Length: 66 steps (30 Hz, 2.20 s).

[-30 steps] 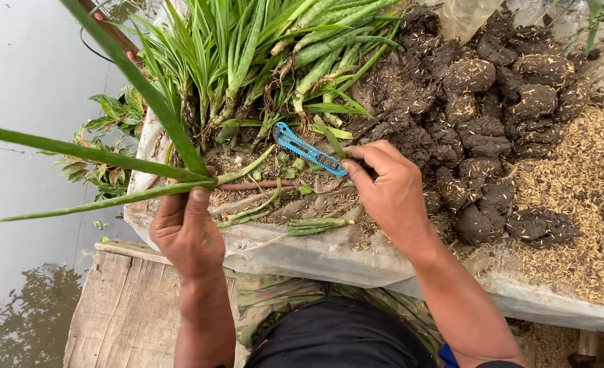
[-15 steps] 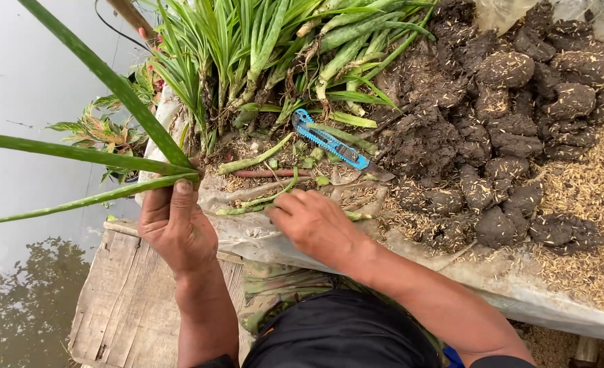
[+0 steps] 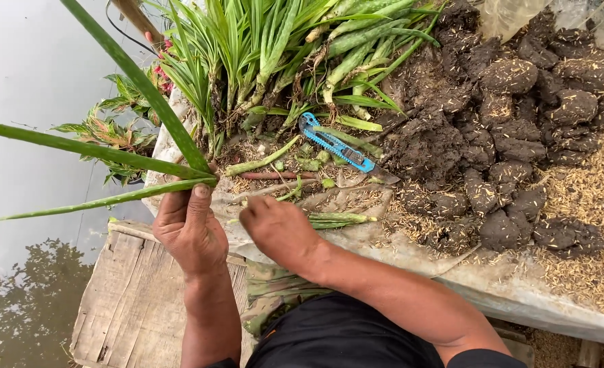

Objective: The person trims the tips of long green plant leaves using a blue utility knife. They then bundle the trimmed leaves together and place them on a pile of soil and rice husks on a wooden platform.

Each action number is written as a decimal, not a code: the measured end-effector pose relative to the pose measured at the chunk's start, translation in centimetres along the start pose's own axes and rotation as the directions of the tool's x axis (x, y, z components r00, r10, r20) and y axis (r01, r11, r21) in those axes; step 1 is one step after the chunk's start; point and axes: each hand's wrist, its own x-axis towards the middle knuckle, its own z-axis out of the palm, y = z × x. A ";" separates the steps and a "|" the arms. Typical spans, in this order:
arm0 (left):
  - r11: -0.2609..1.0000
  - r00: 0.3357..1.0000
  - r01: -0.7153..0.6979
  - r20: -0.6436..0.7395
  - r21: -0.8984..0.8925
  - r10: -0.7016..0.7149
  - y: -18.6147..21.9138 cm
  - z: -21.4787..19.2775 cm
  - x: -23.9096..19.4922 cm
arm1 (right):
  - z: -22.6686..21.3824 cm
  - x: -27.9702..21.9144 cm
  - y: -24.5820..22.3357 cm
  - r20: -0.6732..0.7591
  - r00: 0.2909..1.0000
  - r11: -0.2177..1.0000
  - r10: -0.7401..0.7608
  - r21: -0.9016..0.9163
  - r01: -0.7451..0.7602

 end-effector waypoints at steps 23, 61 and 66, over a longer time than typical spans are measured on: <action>0.996 0.996 0.088 0.030 0.032 -0.089 -1.5 0.8 -1.6 | -11.7 -4.3 11.6 0.106 0.641 -0.038 0.760 0.992 -0.119; 0.988 0.986 0.143 0.078 0.050 -0.147 -2.2 2.7 -2.7 | -11.0 -10.6 8.4 0.393 0.824 0.874 0.409 0.091 -0.477; 0.988 0.987 0.145 0.060 0.052 -0.148 -2.1 3.0 -3.0 | -11.1 -10.3 8.2 0.427 0.804 0.859 0.414 0.109 -0.501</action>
